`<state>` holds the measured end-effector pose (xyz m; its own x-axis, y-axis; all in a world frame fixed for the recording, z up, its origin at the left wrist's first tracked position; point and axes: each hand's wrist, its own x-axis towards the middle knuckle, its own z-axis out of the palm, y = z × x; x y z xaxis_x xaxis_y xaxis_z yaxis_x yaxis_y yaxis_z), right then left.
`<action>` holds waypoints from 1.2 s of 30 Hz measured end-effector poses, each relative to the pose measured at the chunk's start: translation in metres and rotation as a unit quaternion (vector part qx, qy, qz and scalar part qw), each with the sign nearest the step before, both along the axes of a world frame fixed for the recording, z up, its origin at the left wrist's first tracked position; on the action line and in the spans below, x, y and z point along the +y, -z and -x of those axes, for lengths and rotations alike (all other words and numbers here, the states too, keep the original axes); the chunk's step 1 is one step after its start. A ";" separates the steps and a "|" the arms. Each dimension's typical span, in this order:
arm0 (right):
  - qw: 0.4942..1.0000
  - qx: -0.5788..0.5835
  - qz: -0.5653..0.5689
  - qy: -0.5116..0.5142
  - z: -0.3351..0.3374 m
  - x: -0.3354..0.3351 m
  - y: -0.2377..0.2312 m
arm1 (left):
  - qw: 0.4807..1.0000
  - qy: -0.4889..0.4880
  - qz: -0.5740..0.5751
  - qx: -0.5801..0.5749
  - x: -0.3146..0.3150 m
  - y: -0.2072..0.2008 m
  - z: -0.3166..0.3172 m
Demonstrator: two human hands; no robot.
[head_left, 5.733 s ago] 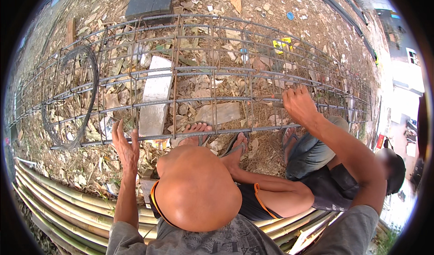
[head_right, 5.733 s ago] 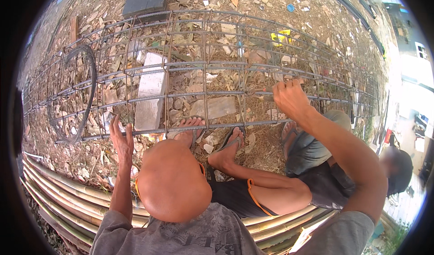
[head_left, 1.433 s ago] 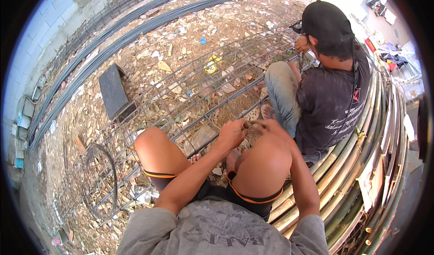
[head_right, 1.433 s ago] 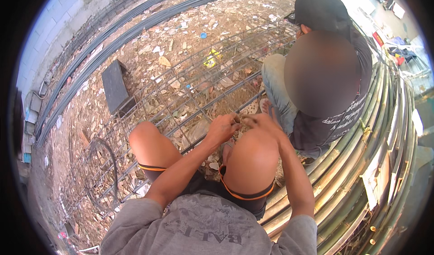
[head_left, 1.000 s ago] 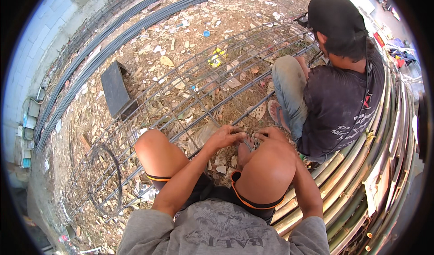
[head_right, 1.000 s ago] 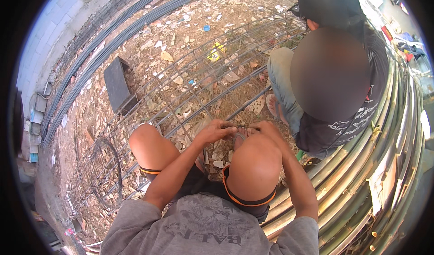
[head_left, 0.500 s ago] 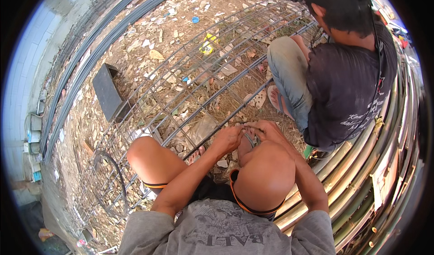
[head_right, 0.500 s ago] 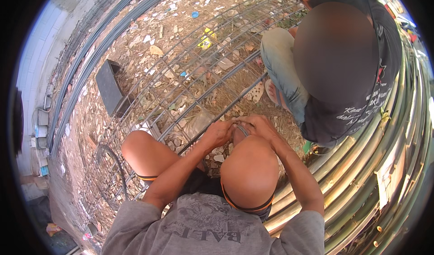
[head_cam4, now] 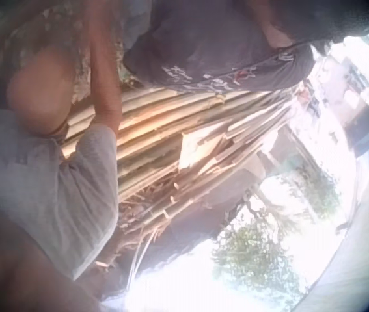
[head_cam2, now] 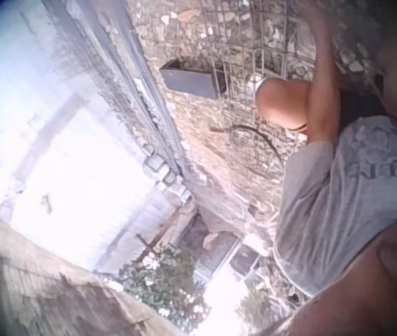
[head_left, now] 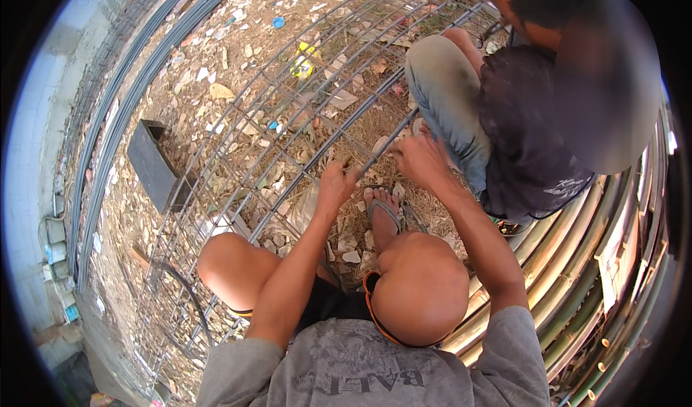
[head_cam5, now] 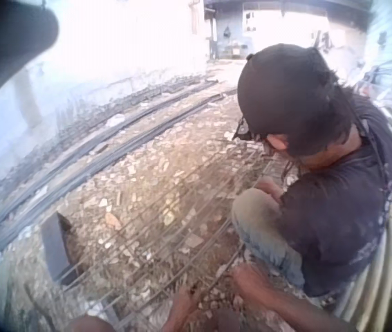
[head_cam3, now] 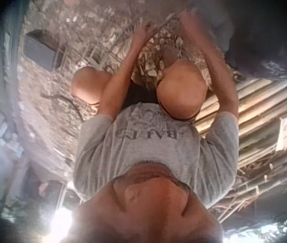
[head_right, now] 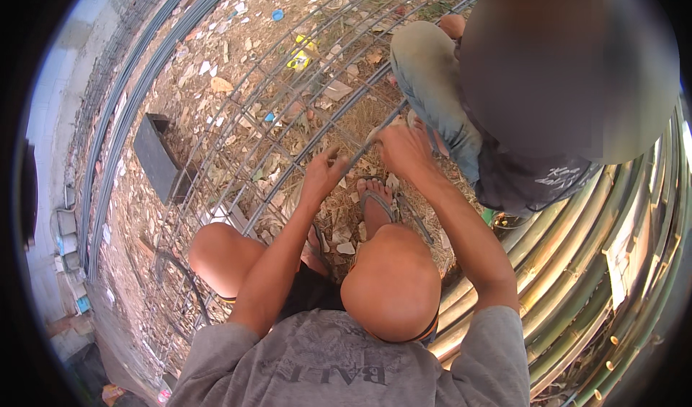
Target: The person uses a pair of pliers and thin wire to secure the intersections of a long metal rebar cage on the ground.
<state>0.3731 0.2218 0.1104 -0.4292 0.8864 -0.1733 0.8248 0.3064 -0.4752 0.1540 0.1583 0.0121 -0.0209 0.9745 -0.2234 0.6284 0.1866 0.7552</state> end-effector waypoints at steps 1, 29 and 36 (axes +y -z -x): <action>0.997 -0.070 0.016 0.014 0.016 0.016 -0.005 | 0.999 -0.026 0.021 -0.010 0.009 0.002 -0.002; 0.912 -0.330 0.166 -0.179 0.088 0.113 0.078 | 0.943 -0.096 0.212 -0.238 0.054 0.053 -0.040; 0.983 0.036 0.130 0.124 0.027 0.006 0.088 | 0.929 -0.104 0.248 -0.253 0.054 0.042 -0.034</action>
